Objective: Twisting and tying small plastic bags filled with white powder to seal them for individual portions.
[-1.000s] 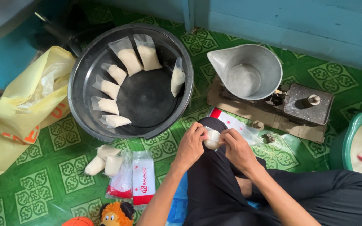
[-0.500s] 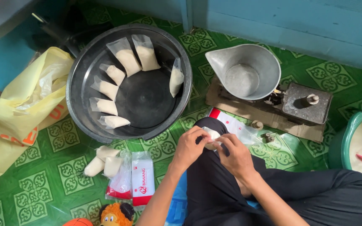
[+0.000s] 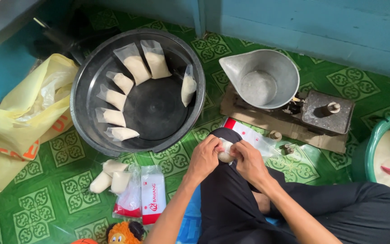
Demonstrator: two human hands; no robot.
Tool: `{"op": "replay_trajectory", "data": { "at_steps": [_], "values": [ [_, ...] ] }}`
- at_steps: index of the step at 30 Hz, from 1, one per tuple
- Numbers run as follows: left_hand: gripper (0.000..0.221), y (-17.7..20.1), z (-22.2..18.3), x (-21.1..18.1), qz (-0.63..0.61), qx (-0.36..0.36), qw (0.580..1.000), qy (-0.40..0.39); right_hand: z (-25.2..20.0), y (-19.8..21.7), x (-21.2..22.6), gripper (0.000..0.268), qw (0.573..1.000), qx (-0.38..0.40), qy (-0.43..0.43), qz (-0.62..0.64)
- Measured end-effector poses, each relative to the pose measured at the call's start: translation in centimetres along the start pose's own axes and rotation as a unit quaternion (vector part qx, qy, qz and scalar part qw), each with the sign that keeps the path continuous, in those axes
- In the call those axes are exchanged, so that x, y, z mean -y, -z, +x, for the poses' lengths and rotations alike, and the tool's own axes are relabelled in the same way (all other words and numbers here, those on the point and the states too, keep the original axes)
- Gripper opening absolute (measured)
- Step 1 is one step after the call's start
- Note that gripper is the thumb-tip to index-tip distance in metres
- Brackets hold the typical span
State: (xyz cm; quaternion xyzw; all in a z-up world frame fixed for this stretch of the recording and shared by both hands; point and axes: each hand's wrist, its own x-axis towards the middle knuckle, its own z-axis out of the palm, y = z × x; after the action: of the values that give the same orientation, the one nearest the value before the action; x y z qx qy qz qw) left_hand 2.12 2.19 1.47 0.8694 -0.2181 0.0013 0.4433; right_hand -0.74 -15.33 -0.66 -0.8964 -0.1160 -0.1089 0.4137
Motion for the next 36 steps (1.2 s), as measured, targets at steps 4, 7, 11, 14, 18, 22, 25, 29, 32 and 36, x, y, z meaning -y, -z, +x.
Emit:
{"op": "replay_trajectory", "data": {
  "at_steps": [4,7,11,14,18,22,25,29,32,36],
  "values": [
    [0.031,-0.4,-0.3,0.8,-0.014,-0.007,0.999,0.028,-0.3,-0.1,-0.9,0.012,1.000,0.009,-0.010,0.007],
    [0.028,-0.2,-0.4,0.9,-0.051,-0.020,0.997,0.052,-1.2,-0.7,-2.3,0.010,0.994,-0.002,-0.088,0.063],
    [0.024,-0.6,-0.5,1.0,-0.076,-0.045,0.995,0.051,-2.6,-1.7,-3.0,0.084,0.968,0.042,-0.187,0.162],
    [0.021,-1.2,-0.7,0.4,-0.075,-0.065,0.994,0.054,-2.7,-1.9,-1.5,0.092,0.972,0.037,-0.174,0.154],
    [0.021,-1.3,-1.6,-0.2,-0.122,-0.124,0.982,0.072,-3.0,-3.5,-1.8,0.078,0.967,-0.014,-0.188,0.169],
    [0.020,-1.3,-4.9,1.8,-0.125,-0.169,0.968,0.141,-2.2,-1.2,-0.3,0.074,0.965,-0.019,-0.195,0.175],
    [0.026,-4.0,-10.5,8.1,-0.090,-0.209,0.946,0.229,-0.8,1.5,1.9,0.069,0.978,0.030,-0.142,0.150],
    [0.022,-9.4,-21.2,17.1,0.075,-0.158,0.904,0.390,1.3,4.2,6.3,0.070,0.992,0.000,-0.037,0.118],
    [0.029,-11.4,-26.4,18.5,0.178,-0.118,0.870,0.444,2.3,5.4,9.3,0.071,0.984,0.013,0.029,0.177],
    [0.041,-12.1,-30.2,17.1,0.245,-0.168,0.862,0.410,2.6,4.1,12.1,0.087,0.819,0.107,-0.144,0.545]
  ]
}}
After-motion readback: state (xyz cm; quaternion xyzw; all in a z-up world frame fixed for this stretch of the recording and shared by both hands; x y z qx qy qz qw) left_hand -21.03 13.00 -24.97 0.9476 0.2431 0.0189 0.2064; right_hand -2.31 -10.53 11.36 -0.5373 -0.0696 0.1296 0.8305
